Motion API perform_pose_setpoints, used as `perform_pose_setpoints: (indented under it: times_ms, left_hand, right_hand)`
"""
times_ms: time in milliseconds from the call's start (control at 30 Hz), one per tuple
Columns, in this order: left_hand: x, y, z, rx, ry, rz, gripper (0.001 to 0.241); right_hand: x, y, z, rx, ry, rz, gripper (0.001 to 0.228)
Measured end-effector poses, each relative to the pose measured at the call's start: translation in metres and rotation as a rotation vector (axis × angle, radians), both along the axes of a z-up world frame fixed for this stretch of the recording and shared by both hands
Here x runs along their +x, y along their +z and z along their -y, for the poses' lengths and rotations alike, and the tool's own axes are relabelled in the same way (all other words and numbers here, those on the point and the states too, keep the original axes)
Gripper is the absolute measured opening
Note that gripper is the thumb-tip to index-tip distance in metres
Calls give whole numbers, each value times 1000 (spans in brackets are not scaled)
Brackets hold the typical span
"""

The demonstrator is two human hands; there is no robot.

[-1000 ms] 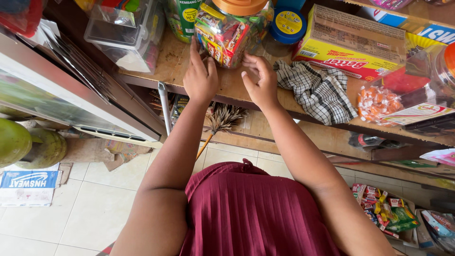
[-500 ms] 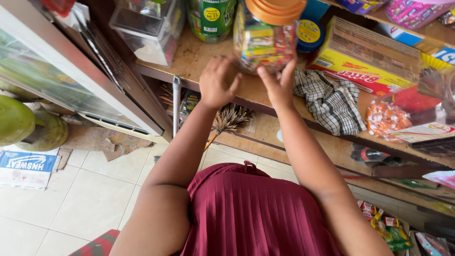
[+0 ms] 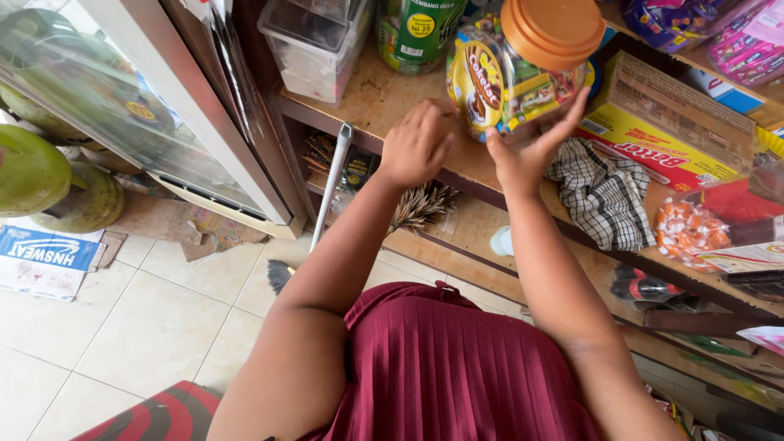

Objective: The person moves various jars and containers of snacks and items from a cardboard box onto wooden shelves in a grocery store environment, using a cloth to wipe down some of the surfaces and jars.

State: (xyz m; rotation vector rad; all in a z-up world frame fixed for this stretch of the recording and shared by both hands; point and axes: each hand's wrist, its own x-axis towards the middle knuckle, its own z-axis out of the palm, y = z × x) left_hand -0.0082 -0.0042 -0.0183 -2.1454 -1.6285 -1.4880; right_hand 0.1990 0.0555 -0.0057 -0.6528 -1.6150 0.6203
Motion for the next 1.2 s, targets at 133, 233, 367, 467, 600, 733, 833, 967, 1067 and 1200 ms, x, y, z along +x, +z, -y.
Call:
perform_pose_setpoints:
  times_ms: [133, 233, 367, 467, 600, 733, 833, 967, 1067, 1200]
  left_hand:
    - [3, 5, -2, -12, 67, 228, 59]
    - [6, 11, -2, 25, 67, 338, 63]
    - [4, 13, 2, 71, 44, 409, 58]
    - [0, 11, 15, 81, 19, 398, 59]
    - [4, 5, 41, 180, 148, 292, 72]
    - [5, -6, 52, 231, 350, 222, 78]
    - [-4, -14, 53, 173, 438, 210, 76]
    - [-17, -19, 55, 129, 467, 246, 78]
    - [-19, -22, 56, 21, 489, 242, 79]
    - [-24, -21, 55, -88, 558, 157, 87]
  right_hand:
    - [11, 6, 11, -83, 194, -123, 125]
    - [22, 13, 10, -147, 309, -158, 124]
    - [33, 23, 8, -230, 465, -165, 123]
    - [32, 33, 8, -287, 559, -147, 123]
    - [15, 41, 10, -347, 699, -128, 128]
    - [-14, 37, 8, -348, 770, -128, 125]
    - [-32, 31, 3, -342, 783, -141, 125]
    - [-49, 27, -1, -346, 773, -123, 127]
    - [-59, 25, -3, -313, 764, -108, 124]
    - [-69, 25, -5, -334, 799, -117, 126]
